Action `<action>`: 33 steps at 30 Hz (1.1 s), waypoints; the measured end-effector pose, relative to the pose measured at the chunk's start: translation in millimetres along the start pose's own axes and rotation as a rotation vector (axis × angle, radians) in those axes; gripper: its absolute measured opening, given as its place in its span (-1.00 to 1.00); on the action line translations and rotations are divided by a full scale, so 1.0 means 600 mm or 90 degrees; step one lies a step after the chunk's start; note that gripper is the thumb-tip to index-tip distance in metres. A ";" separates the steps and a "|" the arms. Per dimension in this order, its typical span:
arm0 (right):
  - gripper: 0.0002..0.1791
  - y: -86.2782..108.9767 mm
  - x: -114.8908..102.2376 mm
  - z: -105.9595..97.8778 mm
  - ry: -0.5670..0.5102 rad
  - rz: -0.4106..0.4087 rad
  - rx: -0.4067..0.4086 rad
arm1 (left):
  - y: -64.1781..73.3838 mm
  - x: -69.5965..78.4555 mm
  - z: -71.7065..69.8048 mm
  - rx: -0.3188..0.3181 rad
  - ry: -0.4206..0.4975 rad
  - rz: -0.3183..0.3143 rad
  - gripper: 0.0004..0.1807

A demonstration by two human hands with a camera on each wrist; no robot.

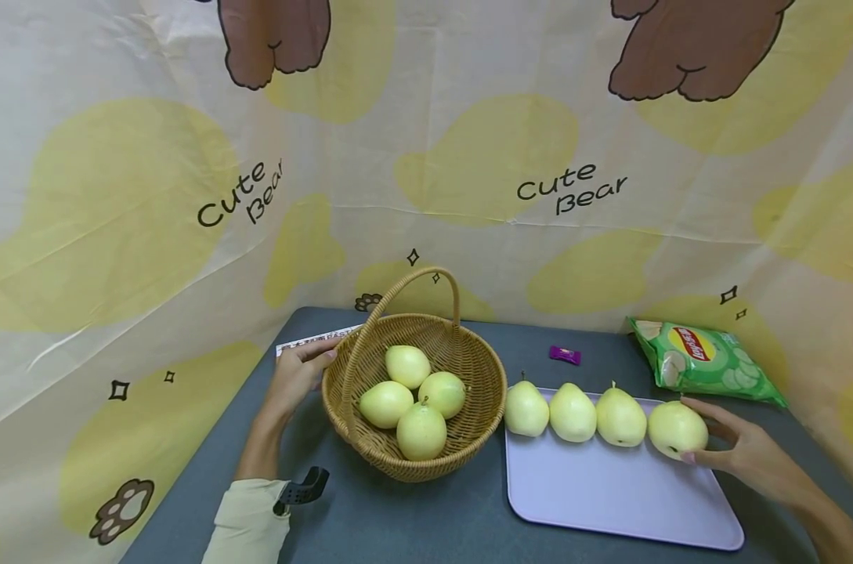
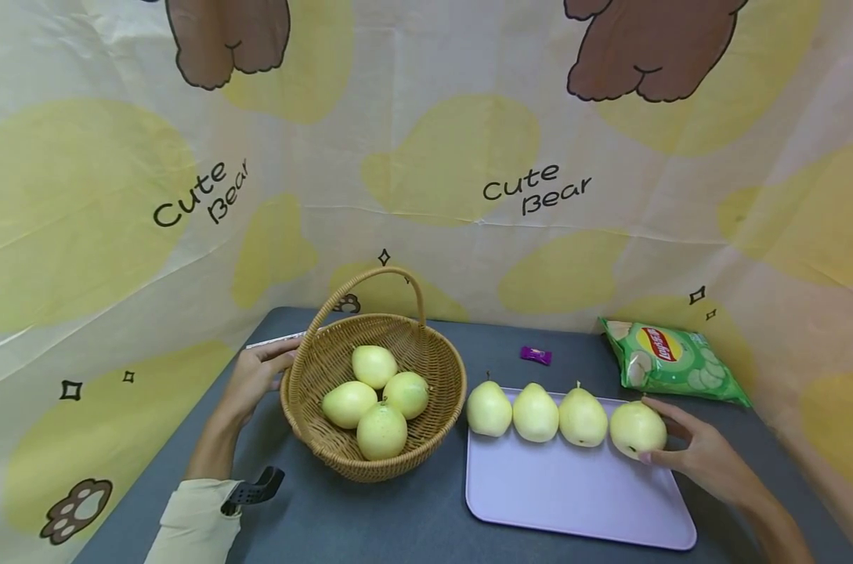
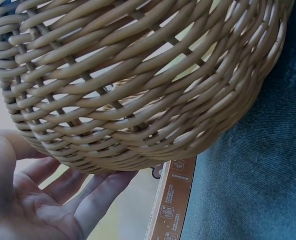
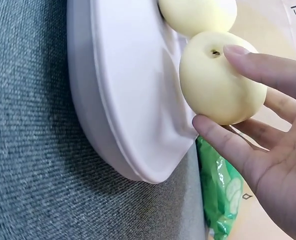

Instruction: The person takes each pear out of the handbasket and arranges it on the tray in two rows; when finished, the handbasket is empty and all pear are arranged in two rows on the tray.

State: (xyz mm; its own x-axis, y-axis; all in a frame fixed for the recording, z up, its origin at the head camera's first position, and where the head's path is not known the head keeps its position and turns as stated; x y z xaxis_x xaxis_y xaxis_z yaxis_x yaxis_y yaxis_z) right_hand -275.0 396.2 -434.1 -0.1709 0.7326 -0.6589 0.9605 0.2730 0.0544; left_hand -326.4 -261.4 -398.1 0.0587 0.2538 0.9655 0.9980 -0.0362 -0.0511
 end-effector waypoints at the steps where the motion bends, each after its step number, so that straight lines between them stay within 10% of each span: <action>1: -0.05 -0.001 0.000 0.001 -0.001 -0.007 -0.001 | 0.000 0.000 0.000 0.001 0.002 -0.001 -0.60; 33: -0.10 -0.018 0.004 0.010 -0.016 0.010 -0.017 | 0.000 0.000 -0.001 0.006 -0.006 0.002 -0.60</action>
State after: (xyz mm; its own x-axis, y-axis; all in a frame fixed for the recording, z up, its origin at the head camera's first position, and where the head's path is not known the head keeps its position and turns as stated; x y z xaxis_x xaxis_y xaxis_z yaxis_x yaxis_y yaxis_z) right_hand -284.2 391.3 -440.4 -0.1498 0.7216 -0.6759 0.9568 0.2781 0.0848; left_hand -326.2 -262.0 -398.0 0.0618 0.2627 0.9629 0.9980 -0.0282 -0.0563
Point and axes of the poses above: each hand's wrist, its own y-axis away from the middle knuckle, its own z-axis out of the palm, x = y × z, the point moved 9 cm from there along -y, towards the middle knuckle, and after that the axes turned 7 degrees about -x, right-handed, at the moved point
